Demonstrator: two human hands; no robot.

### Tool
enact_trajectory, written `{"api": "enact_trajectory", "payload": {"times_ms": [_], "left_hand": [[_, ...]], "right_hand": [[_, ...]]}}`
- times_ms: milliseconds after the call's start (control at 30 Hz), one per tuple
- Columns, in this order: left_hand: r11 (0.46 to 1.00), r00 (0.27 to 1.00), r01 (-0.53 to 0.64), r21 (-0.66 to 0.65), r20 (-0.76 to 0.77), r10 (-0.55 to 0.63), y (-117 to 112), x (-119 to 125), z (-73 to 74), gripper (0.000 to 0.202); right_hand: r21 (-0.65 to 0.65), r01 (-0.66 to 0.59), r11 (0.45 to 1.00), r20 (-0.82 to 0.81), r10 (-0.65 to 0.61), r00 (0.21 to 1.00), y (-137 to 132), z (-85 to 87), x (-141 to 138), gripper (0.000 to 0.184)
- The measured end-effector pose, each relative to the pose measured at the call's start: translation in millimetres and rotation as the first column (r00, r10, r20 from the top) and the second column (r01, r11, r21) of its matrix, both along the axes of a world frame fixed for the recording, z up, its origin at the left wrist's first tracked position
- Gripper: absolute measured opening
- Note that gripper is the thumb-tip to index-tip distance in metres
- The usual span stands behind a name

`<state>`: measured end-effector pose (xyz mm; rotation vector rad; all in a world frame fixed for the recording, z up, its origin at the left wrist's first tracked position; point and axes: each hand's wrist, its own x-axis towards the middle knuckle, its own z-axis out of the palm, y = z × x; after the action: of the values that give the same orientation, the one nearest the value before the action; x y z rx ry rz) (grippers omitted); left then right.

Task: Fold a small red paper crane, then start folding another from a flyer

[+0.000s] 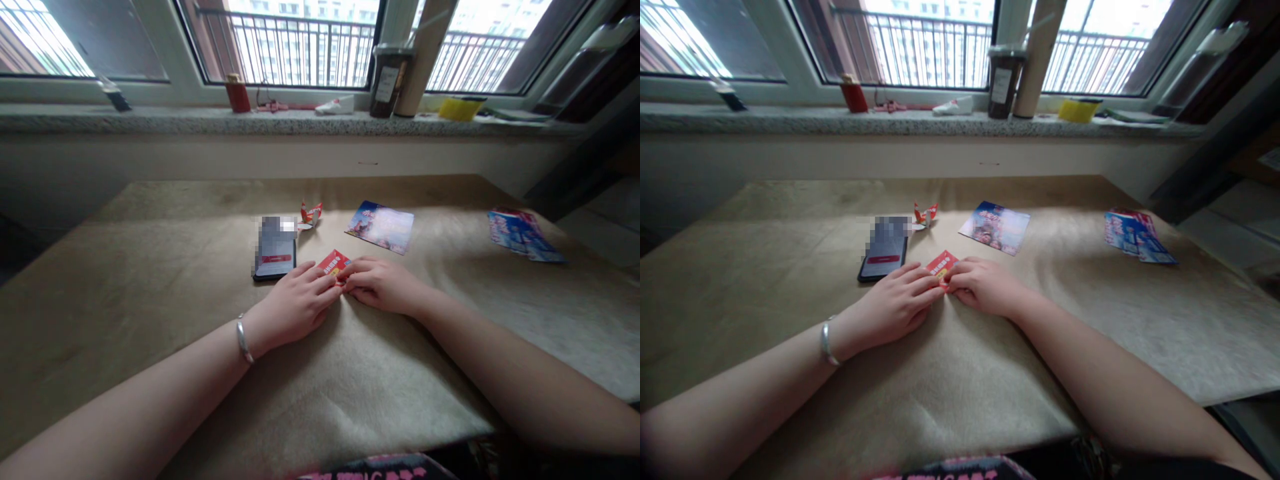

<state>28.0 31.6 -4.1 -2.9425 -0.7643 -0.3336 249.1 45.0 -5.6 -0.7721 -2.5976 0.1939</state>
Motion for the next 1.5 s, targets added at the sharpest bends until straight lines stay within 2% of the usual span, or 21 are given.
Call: {"api": "enact_trajectory", "payload": {"times_ms": [567,1500], "left_hand": [[0.998,1.0,0.004,0.067,-0.026,-0.003,2.8,-5.4,12.9,0.014],[0.999,0.983,0.034,0.006,-0.183,-0.033,11.8,-25.7,32.0,0.018]], "right_hand": [[-0.021,0.0,1.0,0.004,0.0,1.0,0.3,-1.1,2.5,0.016],[-0.027,0.002,1.0,-0.01,-0.002,1.0,1.4,-7.3,6.7,0.016]]}}
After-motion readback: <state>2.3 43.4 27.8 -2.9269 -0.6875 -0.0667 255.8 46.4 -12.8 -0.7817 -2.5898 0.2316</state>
